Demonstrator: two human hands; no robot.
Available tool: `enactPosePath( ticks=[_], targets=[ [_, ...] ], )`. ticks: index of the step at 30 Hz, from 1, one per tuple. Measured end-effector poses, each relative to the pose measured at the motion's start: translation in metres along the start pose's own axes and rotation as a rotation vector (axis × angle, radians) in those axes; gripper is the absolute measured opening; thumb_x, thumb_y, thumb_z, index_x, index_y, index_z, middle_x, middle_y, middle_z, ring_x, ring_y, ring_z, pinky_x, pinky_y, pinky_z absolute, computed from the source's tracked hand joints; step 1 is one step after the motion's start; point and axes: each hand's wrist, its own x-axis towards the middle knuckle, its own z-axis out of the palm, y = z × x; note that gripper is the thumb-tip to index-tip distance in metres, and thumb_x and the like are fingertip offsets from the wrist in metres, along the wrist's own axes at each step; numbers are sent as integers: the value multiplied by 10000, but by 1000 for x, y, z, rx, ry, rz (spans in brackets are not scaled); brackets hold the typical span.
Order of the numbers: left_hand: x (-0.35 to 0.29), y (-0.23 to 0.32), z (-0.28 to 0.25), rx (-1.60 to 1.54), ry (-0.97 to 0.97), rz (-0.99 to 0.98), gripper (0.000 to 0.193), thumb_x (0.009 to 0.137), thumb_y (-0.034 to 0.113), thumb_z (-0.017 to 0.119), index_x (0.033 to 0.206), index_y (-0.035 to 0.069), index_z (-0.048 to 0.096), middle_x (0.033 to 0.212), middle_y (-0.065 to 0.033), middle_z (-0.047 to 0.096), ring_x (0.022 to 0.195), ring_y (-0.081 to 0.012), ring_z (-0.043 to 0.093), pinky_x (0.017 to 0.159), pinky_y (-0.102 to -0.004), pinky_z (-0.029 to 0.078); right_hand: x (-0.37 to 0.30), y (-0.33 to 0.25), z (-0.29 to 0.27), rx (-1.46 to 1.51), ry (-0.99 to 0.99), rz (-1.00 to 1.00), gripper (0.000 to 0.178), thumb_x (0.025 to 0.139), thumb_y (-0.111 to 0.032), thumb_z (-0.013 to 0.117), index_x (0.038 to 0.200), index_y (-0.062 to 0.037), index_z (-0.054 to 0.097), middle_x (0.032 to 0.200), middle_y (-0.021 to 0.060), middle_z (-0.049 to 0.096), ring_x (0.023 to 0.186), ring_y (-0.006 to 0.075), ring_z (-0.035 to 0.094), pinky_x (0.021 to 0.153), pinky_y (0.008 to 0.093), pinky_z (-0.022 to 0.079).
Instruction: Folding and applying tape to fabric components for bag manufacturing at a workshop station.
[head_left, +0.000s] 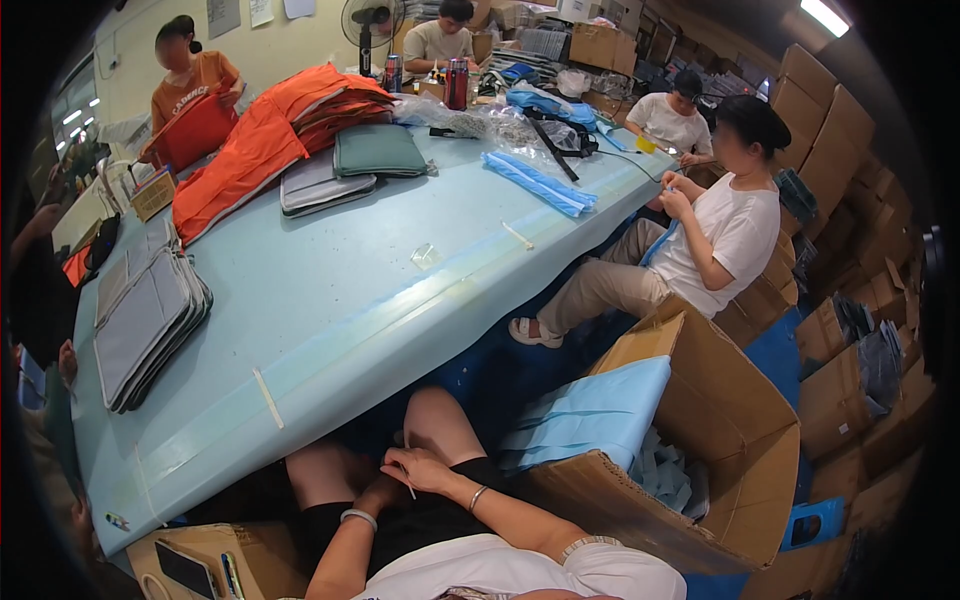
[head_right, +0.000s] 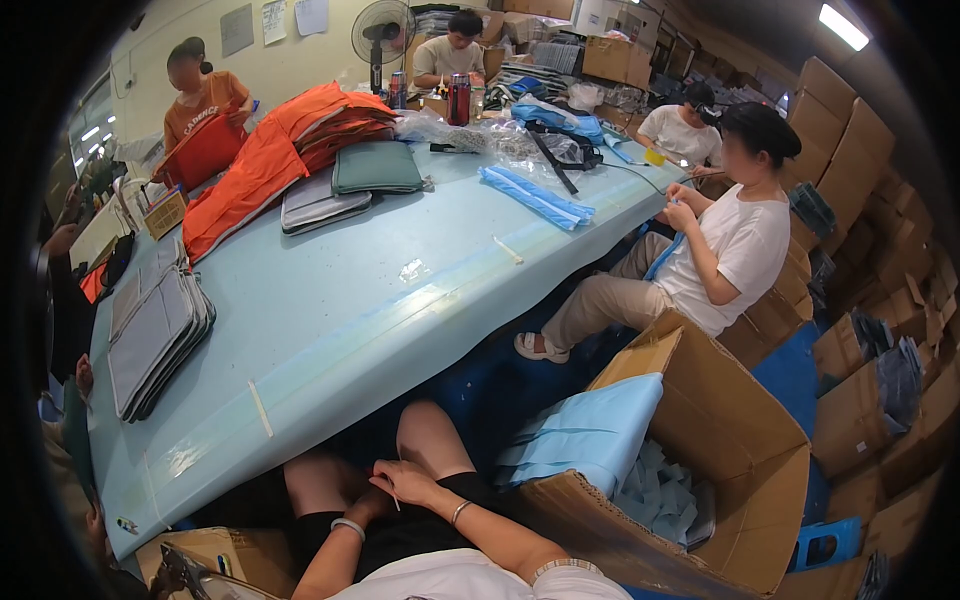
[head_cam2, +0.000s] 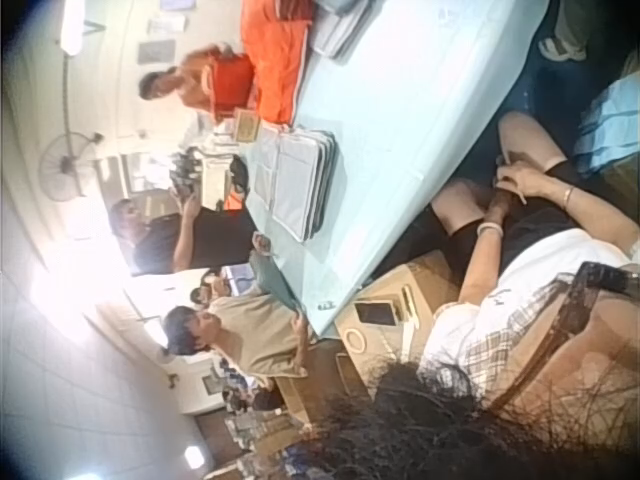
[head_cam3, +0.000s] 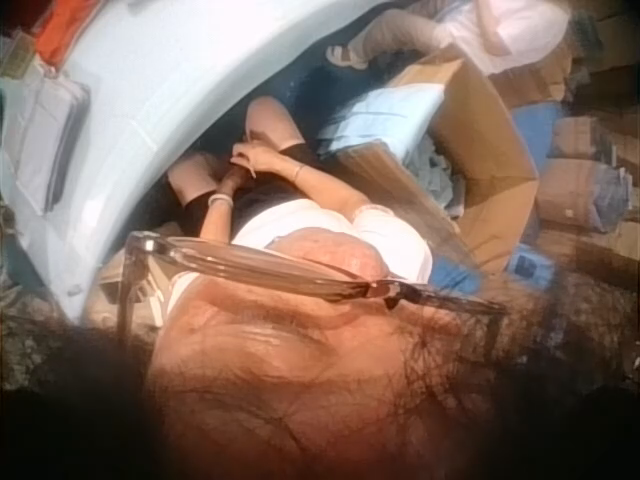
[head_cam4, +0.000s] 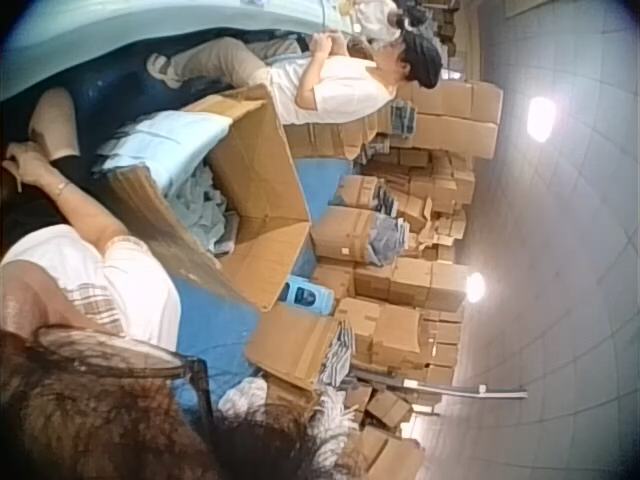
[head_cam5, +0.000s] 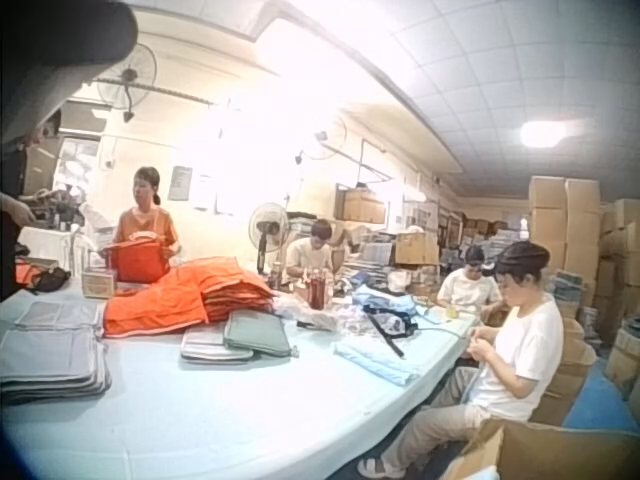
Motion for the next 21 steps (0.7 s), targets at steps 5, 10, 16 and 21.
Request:
enactPosePath(
  ticks=[5,10,16,21],
  targets=[
    [0,3,0,-7,40,22,393,720,140,680,1094,55,596,1169,-194,566,1111,-326,524,976,-395,403,0,-1,-1,-8,-1,3,175,869,-213,626,857,-51,559,761,145,633,693,352,607,594,419,465],
    [-4,21,-14,129,-52,-11,369,714,144,683,1067,57,618,1155,-192,581,1092,-335,535,968,-403,413,-1,-1,-3,-13,-4,13,180,869,-220,625,860,-51,561,761,148,635,692,357,607,595,426,466],
    [-7,17,-12,81,-19,-19,386,709,146,691,1084,81,623,1178,-176,585,1108,-324,536,960,-395,424,1,-3,-1,-4,-8,8,179,872,-225,621,862,-55,564,767,151,640,696,361,609,597,428,469],
    [-4,12,-6,84,-1,-29,376,726,149,679,1090,75,619,1192,-174,580,1100,-325,544,963,-393,424,1,-4,-4,-10,-13,10,186,874,-233,618,862,-56,563,764,152,638,695,362,607,596,431,466]
  ],
)
